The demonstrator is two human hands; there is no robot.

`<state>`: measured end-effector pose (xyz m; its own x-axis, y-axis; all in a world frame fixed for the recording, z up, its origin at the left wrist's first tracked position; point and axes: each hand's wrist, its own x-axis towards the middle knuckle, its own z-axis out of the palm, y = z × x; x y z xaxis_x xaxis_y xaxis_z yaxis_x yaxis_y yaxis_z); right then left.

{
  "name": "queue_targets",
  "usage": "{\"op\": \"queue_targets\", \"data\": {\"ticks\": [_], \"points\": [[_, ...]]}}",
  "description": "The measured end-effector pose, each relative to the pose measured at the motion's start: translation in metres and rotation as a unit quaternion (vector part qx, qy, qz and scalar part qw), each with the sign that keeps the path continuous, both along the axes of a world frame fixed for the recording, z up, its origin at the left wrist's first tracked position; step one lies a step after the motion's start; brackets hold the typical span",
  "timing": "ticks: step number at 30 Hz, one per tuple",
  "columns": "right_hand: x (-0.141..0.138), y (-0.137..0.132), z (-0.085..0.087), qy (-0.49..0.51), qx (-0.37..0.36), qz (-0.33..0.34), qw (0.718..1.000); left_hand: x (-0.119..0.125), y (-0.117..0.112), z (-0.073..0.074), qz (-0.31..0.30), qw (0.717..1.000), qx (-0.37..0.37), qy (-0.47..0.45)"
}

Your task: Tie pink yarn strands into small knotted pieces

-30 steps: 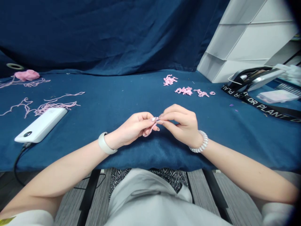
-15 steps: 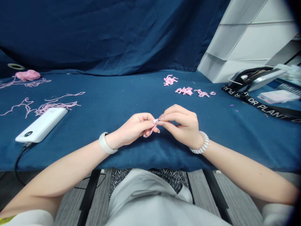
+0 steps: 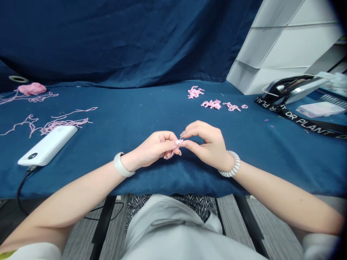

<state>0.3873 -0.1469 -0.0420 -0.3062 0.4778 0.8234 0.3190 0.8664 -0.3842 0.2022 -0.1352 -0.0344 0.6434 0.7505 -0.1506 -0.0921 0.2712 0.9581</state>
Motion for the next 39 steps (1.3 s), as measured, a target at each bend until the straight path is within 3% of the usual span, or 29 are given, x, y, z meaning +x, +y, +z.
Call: {"op": "queue_targets", "data": {"ticks": [12, 28, 34, 39], "points": [[0.0012, -0.0009, 0.0023, -0.063, -0.047, 0.048, 0.996, -0.0013, 0.0009, -0.0009, 0.003, 0.999, 0.031, 0.025], [-0.0068, -0.0014, -0.0041, 0.017, -0.004, -0.056, 0.998, 0.0016, 0.0001, -0.0026, 0.032, 0.998, -0.031, -0.034], [-0.0056, -0.0019, -0.0029, 0.043, -0.049, -0.074, 0.995, 0.0004, 0.0006, -0.0013, 0.004, 0.997, -0.07, -0.037], [-0.0056, -0.0026, -0.0026, 0.064, -0.137, -0.052, 0.987, -0.0021, 0.0036, -0.0022, -0.042, 0.992, -0.116, -0.035]]}}
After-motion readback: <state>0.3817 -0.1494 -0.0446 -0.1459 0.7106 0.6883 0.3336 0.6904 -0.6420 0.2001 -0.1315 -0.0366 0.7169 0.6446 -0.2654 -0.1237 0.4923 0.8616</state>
